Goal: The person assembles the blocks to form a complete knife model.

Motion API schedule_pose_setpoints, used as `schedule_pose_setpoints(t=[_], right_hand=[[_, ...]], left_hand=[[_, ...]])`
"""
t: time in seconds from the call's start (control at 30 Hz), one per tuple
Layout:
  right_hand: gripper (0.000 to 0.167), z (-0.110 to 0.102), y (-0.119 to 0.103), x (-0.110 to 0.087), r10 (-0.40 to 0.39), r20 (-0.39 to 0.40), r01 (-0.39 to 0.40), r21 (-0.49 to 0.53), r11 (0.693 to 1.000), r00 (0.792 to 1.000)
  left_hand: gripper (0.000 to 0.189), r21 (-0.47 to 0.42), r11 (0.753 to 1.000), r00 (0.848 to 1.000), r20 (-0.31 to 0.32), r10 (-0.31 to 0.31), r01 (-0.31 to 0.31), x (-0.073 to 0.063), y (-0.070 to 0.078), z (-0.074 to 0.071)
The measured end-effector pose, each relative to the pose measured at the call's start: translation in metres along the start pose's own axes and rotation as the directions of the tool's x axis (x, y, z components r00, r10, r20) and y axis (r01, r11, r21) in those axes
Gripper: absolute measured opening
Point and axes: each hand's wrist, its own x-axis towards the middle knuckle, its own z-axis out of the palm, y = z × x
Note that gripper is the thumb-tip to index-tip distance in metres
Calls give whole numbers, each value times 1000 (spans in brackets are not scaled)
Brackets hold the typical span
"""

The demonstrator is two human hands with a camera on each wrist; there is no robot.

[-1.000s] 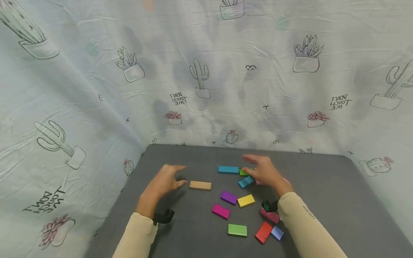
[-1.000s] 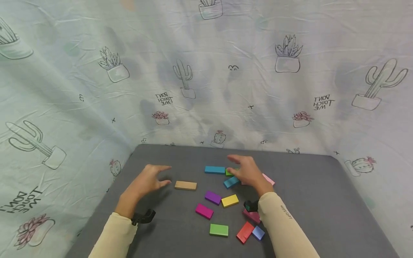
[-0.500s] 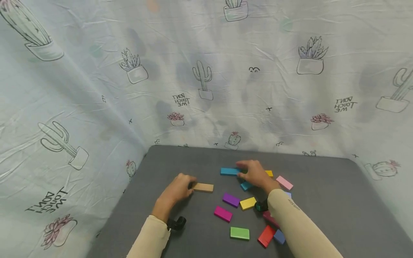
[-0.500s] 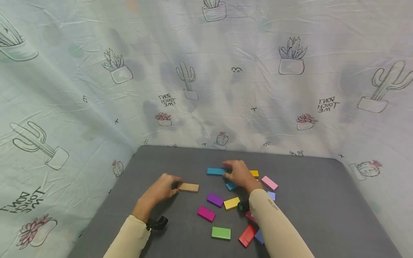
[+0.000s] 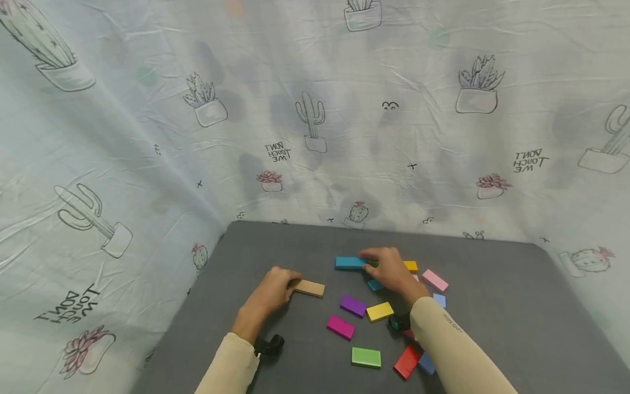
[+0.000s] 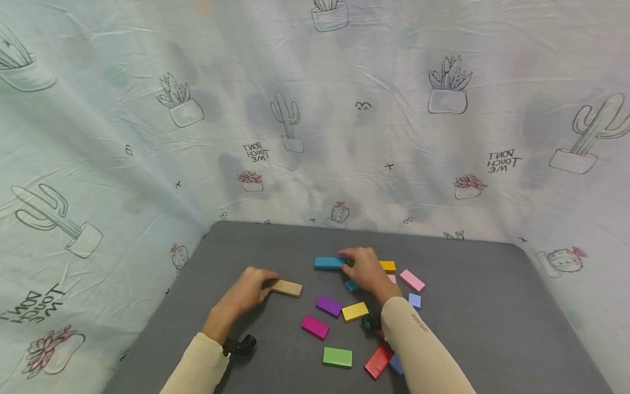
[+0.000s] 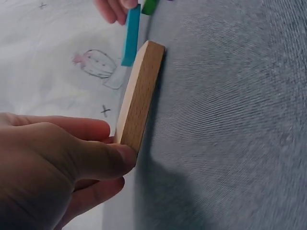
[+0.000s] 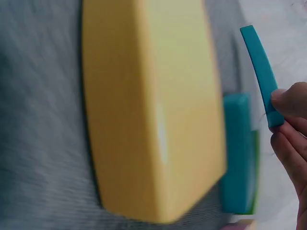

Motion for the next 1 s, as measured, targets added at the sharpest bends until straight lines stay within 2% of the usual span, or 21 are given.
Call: schedule_pose_setpoints(t=[0.17,0.27,0.5,0.73,0.83,1.0], right_hand=[[35,-2,-19,-22,3,-57,-1,26,1000,998],[36,3,-30,-34,8,-59,-6,44,999,998],[33,21,-38,-45,-7,-5,7,-24,1000,1000],[31,24,-39,-47,-89,70,98,-130,987,994],[31,24,-41,-50,-109,90,121,-135,983,990],[31,27,-43,-53,-92,80,101,-122,987,993]], left_hand=[[35,-10,997,997,-21,-73,73,-6,2,-8],[35,-8,995,994,-30,-104,104,-8,2,-9],[31,-1,995,994,-50,-95,95,-5,-2,3],[29,-19,994,992,-65,-113,112,1,-5,13],[29,-35,993,991,-60,-118,116,2,-5,14],[29,-53,989,990,-41,-138,136,3,-5,13]])
